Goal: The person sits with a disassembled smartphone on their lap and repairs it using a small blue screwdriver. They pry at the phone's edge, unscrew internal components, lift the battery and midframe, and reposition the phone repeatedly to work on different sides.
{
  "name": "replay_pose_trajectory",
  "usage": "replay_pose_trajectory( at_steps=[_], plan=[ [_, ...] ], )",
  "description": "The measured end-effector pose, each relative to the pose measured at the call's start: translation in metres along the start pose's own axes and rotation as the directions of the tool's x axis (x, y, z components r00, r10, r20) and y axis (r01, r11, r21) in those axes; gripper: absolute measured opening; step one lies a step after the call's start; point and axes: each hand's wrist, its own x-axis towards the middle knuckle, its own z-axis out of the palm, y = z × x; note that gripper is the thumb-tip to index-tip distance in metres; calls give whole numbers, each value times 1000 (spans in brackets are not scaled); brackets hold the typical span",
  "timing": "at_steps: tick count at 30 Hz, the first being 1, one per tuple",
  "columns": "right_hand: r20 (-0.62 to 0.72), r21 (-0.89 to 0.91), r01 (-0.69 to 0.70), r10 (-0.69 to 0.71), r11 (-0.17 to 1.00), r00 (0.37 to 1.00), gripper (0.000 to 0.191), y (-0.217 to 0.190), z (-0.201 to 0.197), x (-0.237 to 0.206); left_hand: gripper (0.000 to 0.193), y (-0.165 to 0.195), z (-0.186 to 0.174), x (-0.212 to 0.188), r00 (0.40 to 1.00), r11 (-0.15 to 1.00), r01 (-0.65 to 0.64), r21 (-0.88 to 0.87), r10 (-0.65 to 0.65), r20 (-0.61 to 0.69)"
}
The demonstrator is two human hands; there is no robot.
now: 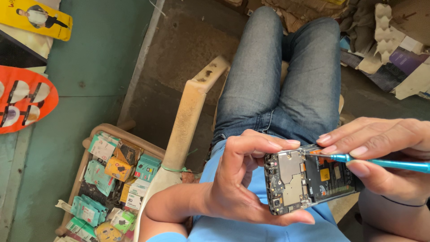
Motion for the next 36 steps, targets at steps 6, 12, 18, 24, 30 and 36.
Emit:
replay_pose_trajectory(
  at_steps=[6,12,18,24,30,36],
  plan=[
    [21,-8,6,-6,1000,1000,16,0,-1,0,96,0,1,1,1000,1000,-9,16,9,5],
    [34,-1,11,-11,1000,999,16,0,-3,1,97,1,0,2,1000,998,-21,52,20,22],
    [33,-1,14,-14,1000,999,15,0,-3,0,97,1,0,3,999,998,-28,60,26,29],
    [53,-2,5,-5,1000,999,15,0,-5,0,97,0,-1,2,999,998,-28,54,26,36],
    [24,24,-2,2,1000,1000,14,2,-5,-2,96,-1,-2,2,998,998,-42,46,40,46],
    [22,37,19,-20,999,1000,15,2,-5,-4,94,0,-2,4,996,995,-64,74,59,71]
  ],
)
